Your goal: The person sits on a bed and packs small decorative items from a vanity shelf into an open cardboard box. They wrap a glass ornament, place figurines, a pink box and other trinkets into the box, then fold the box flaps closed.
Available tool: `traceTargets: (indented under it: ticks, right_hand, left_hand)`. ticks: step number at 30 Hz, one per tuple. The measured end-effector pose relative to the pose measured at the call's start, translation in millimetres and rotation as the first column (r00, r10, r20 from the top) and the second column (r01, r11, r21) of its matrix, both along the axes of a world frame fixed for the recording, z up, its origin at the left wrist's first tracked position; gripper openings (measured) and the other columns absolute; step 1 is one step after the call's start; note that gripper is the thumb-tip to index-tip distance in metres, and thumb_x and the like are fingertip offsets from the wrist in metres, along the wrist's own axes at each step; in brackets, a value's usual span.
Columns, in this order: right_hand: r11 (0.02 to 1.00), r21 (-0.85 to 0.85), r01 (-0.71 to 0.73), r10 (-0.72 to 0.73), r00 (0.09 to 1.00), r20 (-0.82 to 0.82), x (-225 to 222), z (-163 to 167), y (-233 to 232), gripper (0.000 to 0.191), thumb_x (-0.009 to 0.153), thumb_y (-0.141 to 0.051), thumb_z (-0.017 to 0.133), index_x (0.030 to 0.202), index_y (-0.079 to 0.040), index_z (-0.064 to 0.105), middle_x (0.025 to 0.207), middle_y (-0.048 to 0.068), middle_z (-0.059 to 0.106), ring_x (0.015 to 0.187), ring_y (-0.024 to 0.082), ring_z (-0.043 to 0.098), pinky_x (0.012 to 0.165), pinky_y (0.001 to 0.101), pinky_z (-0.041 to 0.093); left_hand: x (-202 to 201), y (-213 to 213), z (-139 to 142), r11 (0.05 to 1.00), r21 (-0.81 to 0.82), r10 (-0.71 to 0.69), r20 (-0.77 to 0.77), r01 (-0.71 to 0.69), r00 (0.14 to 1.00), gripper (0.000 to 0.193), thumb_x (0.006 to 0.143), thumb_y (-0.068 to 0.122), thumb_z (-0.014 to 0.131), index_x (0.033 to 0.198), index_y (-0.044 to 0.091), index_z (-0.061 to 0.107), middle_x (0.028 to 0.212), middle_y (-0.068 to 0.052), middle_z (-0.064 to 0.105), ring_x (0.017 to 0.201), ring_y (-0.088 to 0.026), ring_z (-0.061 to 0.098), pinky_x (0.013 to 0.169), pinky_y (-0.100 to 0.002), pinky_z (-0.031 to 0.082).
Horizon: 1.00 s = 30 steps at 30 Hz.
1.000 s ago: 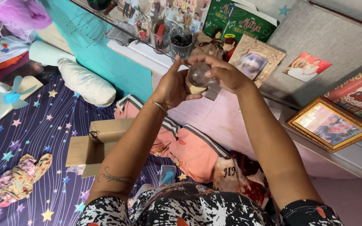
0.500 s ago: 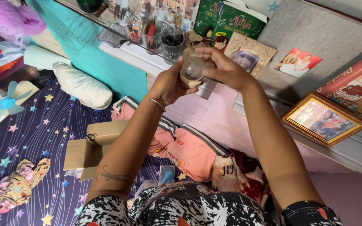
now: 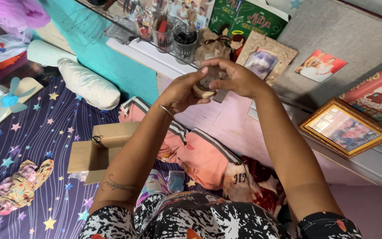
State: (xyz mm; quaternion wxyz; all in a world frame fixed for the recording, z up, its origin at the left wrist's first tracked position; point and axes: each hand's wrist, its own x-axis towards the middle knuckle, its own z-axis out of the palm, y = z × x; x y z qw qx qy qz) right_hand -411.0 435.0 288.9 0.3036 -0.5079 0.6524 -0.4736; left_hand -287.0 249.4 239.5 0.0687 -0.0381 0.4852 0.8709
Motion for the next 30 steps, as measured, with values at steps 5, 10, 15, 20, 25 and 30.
traceTargets:
  ticks: [5,10,15,20,25,30]
  right_hand:
    - [0.984,-0.181,0.006,0.042,0.965,0.259,-13.1,-24.1,-17.1,0.085,0.098,-0.066,0.053,0.158,-0.007,0.037,0.153,0.011,0.052,0.136,0.023,0.057,0.113,0.0378,0.047]
    - [0.995,-0.101,0.003,0.054,0.829,0.557,-29.6,-70.5,-51.5,0.088,0.097,-0.072,0.039,0.154,-0.005,0.04,0.147,0.011,0.057,0.131,0.022,0.06,0.108,0.0388,0.049]
    - [0.993,0.114,-0.009,-0.05,0.859,0.509,-45.7,-86.4,-75.2,0.064,0.108,-0.057,0.05,0.126,0.003,0.061,0.098,0.012,0.07,0.089,0.028,0.071,0.084,0.0422,0.058]
    - [0.957,0.26,0.13,-0.205,0.936,0.287,-47.2,-56.5,-91.1,0.043,0.103,-0.04,0.061,0.124,-0.003,0.067,0.093,0.009,0.068,0.079,0.023,0.067,0.073,0.0397,0.054]
    - [0.947,0.243,0.209,-0.221,0.975,0.025,-36.9,-45.5,-113.1,0.038,0.104,-0.035,0.059,0.129,-0.008,0.067,0.112,0.002,0.071,0.099,0.011,0.067,0.084,0.0283,0.054]
    - [0.981,0.193,0.029,-0.116,0.883,0.456,-33.9,-48.9,-134.0,0.043,0.102,-0.031,0.063,0.135,-0.003,0.063,0.109,0.007,0.07,0.087,0.017,0.068,0.075,0.0316,0.057]
  left_hand:
    - [2.1,-9.1,8.7,0.999,0.033,-0.034,0.003,0.034,0.999,0.058,0.091,0.052,0.065,0.128,0.007,0.064,0.106,-0.009,0.077,0.092,-0.022,0.077,0.074,-0.033,0.064]
    - [-2.5,-38.2,13.1,0.996,0.082,-0.022,0.014,0.021,1.0,0.06,0.094,0.052,0.063,0.127,0.002,0.063,0.108,-0.012,0.076,0.094,-0.024,0.076,0.076,-0.035,0.065]
    - [4.5,-78.5,10.0,0.998,0.065,0.009,0.026,-0.011,1.0,0.059,0.093,0.052,0.06,0.126,0.004,0.063,0.111,-0.011,0.076,0.097,-0.022,0.076,0.077,-0.035,0.065]
    - [7.5,-115.8,-3.8,0.998,-0.022,0.064,0.101,-0.062,0.993,0.054,0.093,0.049,0.061,0.124,0.006,0.063,0.108,-0.008,0.074,0.095,-0.022,0.075,0.076,-0.035,0.064]
    - [-4.6,-138.4,-37.0,0.998,0.036,0.054,0.124,-0.059,0.991,0.051,0.094,0.049,0.06,0.122,0.006,0.066,0.105,-0.008,0.075,0.093,-0.021,0.075,0.074,-0.035,0.061]
    - [-19.3,-165.5,-64.8,0.994,-0.034,0.109,0.248,-0.104,0.963,0.047,0.094,0.05,0.058,0.119,0.011,0.065,0.104,-0.004,0.075,0.09,-0.017,0.073,0.07,-0.03,0.058]
